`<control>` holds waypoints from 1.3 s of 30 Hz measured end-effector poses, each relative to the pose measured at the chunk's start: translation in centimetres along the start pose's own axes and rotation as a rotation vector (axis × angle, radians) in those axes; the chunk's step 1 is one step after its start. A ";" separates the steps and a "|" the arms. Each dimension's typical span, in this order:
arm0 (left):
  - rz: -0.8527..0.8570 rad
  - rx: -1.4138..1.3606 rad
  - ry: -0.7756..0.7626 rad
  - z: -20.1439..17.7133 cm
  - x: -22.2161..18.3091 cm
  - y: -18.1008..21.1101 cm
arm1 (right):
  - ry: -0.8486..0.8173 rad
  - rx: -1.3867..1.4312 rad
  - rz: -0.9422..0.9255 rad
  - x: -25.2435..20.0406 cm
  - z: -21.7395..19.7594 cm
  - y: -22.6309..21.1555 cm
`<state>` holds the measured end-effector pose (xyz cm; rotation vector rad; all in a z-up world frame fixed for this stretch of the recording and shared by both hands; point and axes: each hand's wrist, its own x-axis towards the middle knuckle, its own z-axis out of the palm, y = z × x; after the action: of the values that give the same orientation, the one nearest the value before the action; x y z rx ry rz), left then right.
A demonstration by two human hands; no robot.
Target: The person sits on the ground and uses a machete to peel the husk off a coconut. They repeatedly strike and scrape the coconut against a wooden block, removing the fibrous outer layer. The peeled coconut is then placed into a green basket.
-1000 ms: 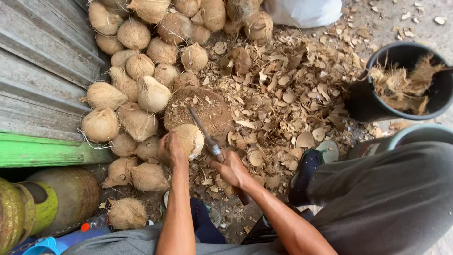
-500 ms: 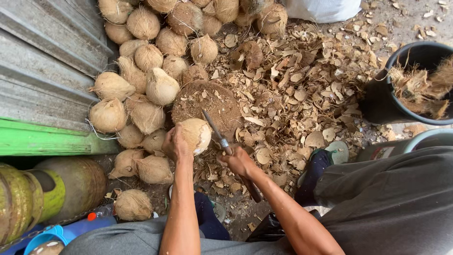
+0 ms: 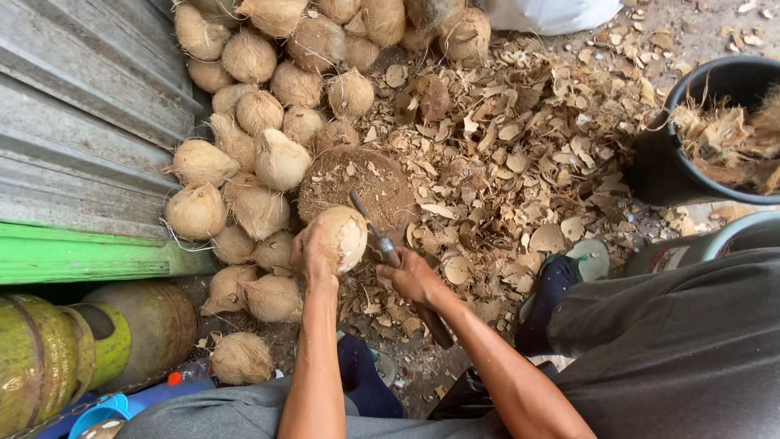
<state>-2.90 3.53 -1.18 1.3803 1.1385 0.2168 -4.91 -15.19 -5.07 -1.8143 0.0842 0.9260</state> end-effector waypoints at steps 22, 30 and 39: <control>0.186 0.055 0.096 3.1 5.3 -4.9 | 0.232 -0.044 -0.289 -3.6 -0.1 -2.3; 0.020 -0.175 -0.085 2.9 4.7 -5.4 | 0.097 0.004 0.091 -0.9 0.6 1.8; 0.108 -0.110 0.018 2.6 2.7 -2.2 | 0.006 0.106 0.072 -0.9 -1.1 2.0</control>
<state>-0.75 3.12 -4.94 1.3458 1.0525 0.3648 -5.84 -17.32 -5.94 -1.7251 0.2000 0.9485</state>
